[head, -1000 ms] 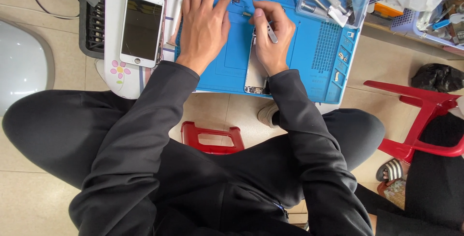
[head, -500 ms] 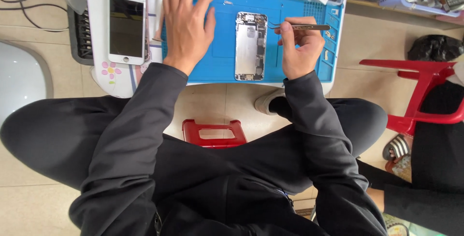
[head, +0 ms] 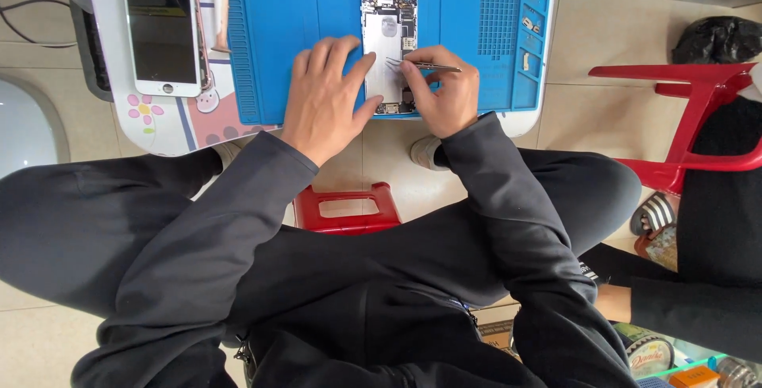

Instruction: The person repairs a disassembled smartphone on a blue work mat. They use tweezers to handle small components and a screwdriver to tighten screws on the phone's internal frame. The person also uses a small bottle to apply liquid to the device.

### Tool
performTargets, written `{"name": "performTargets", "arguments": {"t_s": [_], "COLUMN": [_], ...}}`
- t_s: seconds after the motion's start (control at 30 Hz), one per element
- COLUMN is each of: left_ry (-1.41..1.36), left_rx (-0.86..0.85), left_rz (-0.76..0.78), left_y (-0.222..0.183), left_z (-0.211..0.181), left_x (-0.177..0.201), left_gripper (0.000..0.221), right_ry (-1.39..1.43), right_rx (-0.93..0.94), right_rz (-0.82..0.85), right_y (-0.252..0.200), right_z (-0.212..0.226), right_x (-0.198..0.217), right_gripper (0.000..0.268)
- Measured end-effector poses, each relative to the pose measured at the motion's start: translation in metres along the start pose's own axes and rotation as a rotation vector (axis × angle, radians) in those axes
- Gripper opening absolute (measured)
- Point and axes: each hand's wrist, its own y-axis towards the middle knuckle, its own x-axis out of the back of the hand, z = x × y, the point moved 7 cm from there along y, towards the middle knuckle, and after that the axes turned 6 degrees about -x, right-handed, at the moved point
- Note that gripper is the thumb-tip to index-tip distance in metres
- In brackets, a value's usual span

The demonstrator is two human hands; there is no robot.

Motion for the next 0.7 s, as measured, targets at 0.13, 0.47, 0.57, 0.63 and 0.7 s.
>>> {"name": "performTargets", "arguments": {"t_s": [0.13,0.47,0.57,0.63,0.7], "left_ry": [0.023,0.041,0.006,-0.026,-0.03], "left_rx": [0.001,-0.013,-0.001,0.01,0.011], "left_rz": [0.003,0.009,0.035,0.06,0.063], "left_y": [0.001,-0.0012,-0.0024,-0.0017,-0.0025], "left_z": [-0.0019,-0.0008,0.0,0.0015,0.0007], "left_x": [-0.0002,-0.0028,-0.0051,-0.007,-0.0074], "left_gripper": [0.052,0.053,0.05,0.047,0.047], "right_ry": [0.005,-0.032,-0.015,0.008,-0.001], "right_rx": [-0.003,0.027,0.054,0.087,0.07], "right_rz": [-0.001,0.0,-0.016,-0.038,-0.048], "right_y": [0.0024,0.0024,0.0034,0.005,0.0039], "right_z": [0.0015,0.0011,-0.0017,-0.0028,-0.0051], "right_x": [0.0009,0.0001,-0.0003,0.0003,0.0003], "right_gripper": [0.013,0.012,0.009,0.006,0.004]}}
